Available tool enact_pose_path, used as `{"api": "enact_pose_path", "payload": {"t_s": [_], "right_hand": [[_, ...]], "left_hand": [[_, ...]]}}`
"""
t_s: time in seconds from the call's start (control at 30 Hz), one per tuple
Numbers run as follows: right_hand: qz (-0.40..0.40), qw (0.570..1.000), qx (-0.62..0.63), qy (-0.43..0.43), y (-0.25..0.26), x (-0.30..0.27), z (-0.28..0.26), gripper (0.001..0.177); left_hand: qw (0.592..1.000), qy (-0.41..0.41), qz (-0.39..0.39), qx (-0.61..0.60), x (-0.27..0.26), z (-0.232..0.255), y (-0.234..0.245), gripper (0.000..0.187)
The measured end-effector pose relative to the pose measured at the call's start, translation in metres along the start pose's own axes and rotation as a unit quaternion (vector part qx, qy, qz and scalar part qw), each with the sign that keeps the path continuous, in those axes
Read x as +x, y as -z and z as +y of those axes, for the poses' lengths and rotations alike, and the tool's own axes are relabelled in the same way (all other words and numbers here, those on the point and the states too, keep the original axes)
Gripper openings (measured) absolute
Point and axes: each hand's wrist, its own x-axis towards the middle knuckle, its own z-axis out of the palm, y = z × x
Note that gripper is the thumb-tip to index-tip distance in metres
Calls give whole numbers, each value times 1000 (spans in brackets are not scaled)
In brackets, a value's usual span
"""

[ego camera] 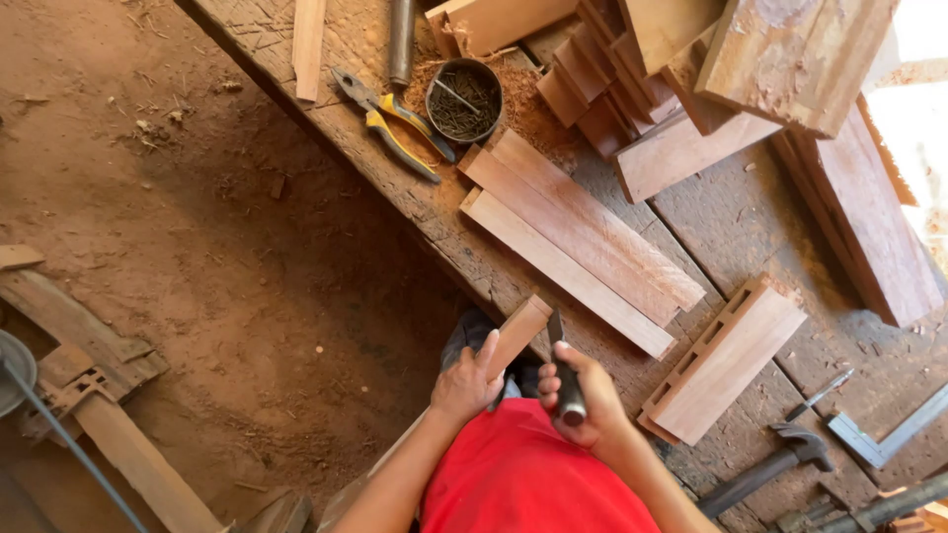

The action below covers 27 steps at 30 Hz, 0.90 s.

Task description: The person sits at a woodworking bench and measures wooden slats with a try square, marks cut lines on them with a marking knife, and hammers with a claw hammer. They arrange and stack the boards on the bench while working through them one at a time.

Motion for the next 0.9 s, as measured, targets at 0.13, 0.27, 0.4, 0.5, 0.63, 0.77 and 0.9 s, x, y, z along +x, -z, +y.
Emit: {"api": "enact_pose_path", "payload": {"t_s": [0.13, 0.27, 0.4, 0.5, 0.63, 0.77, 0.9], "right_hand": [[-11, 992, -71, -107, 32, 26, -48, 28], [-158, 970, 29, -185, 88, -1, -61, 33], [-98, 961, -258, 6, 118, -45, -72, 62], [-42, 887, -458, 43, 107, -72, -75, 71], [-127, 802, -558, 173, 122, -69, -69, 54], [-327, 857, -348, 195, 119, -62, -56, 31], [-279, 759, -449, 381, 109, -37, -48, 51]], "left_hand": [[969, 30, -237, -65, 12, -16, 15, 80], [987, -9, -158, -21, 21, -30, 16, 81], [985, -153, -71, 24, 28, -30, 55, 74], [970, -188, -145, 51, 40, -28, 58, 77], [956, -170, -230, 68, 53, -22, 74, 77], [960, -163, -216, 69, 49, -24, 70, 78], [956, -129, -254, 75, 44, -22, 69, 70]]}}
